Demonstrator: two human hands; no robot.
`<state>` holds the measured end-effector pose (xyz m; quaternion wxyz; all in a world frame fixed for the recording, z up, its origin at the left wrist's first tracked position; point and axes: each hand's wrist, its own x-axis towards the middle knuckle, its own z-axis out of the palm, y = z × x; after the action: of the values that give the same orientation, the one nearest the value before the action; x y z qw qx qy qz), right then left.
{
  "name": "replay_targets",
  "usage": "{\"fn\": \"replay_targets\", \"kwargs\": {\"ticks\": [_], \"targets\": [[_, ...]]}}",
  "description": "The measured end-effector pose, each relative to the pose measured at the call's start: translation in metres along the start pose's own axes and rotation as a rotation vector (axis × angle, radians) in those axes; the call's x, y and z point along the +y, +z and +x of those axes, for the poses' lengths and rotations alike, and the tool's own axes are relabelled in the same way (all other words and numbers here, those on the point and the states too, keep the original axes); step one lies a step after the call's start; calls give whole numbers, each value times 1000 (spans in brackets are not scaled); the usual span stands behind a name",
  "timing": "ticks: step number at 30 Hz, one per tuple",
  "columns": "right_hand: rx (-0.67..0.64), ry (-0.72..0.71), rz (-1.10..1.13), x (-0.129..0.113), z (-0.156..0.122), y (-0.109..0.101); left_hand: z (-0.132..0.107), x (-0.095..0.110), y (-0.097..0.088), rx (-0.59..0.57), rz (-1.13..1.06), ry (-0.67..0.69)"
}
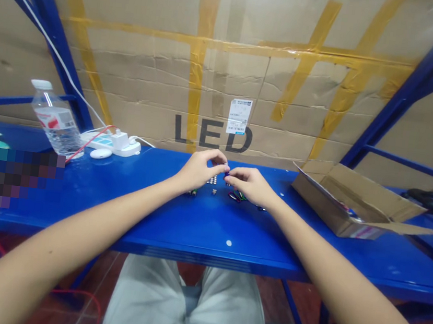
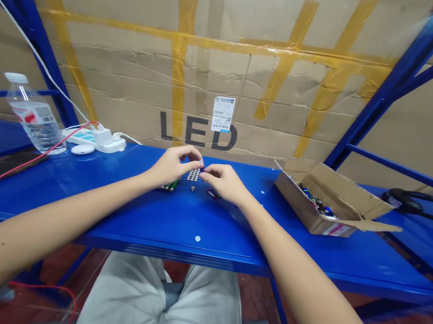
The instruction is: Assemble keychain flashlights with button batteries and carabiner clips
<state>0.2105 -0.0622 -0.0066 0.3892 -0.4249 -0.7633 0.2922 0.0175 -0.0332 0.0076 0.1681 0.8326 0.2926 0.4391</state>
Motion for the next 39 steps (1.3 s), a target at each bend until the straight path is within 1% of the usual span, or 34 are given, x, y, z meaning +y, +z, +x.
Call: {"fn": "replay_targets", "kwargs": {"ticks": [1, 3, 5, 7, 8, 10, 15, 19, 24, 30, 35, 39], "targets": [[16, 8, 1, 3, 1, -1, 0, -2, -2, -7, 58, 9], [67, 29, 23, 10, 2, -7, 1, -8, -6, -69, 204, 20], [127, 53, 53, 14, 3, -15, 0, -16, -11, -244, 382, 31], [172, 73, 66, 15, 2, -22, -1, -22, -14, -394, 498, 51], [186, 81, 64, 15, 2, -25, -2, -24, -14, -448, 528, 63], [200, 91, 52, 15, 0, -30, -3, -26, -11, -508, 559, 87], [180, 86, 36, 16, -1, -31, -7, -26, -2, -549, 660, 146], [163, 92, 21, 17, -1, -29, -7, -27, 2, -563, 700, 164], [160, 84, -2, 18, -1, -29, -8, -27, 4, -592, 649, 137], [162, 74, 5, 20, -1, -29, -9, -23, 5, -575, 657, 93], [156, 76, -1, 20, -1, -29, -9, -23, 5, -584, 654, 69], [153, 67, 8, 20, -1, -29, -9, -22, 5, -598, 595, 58]]}}
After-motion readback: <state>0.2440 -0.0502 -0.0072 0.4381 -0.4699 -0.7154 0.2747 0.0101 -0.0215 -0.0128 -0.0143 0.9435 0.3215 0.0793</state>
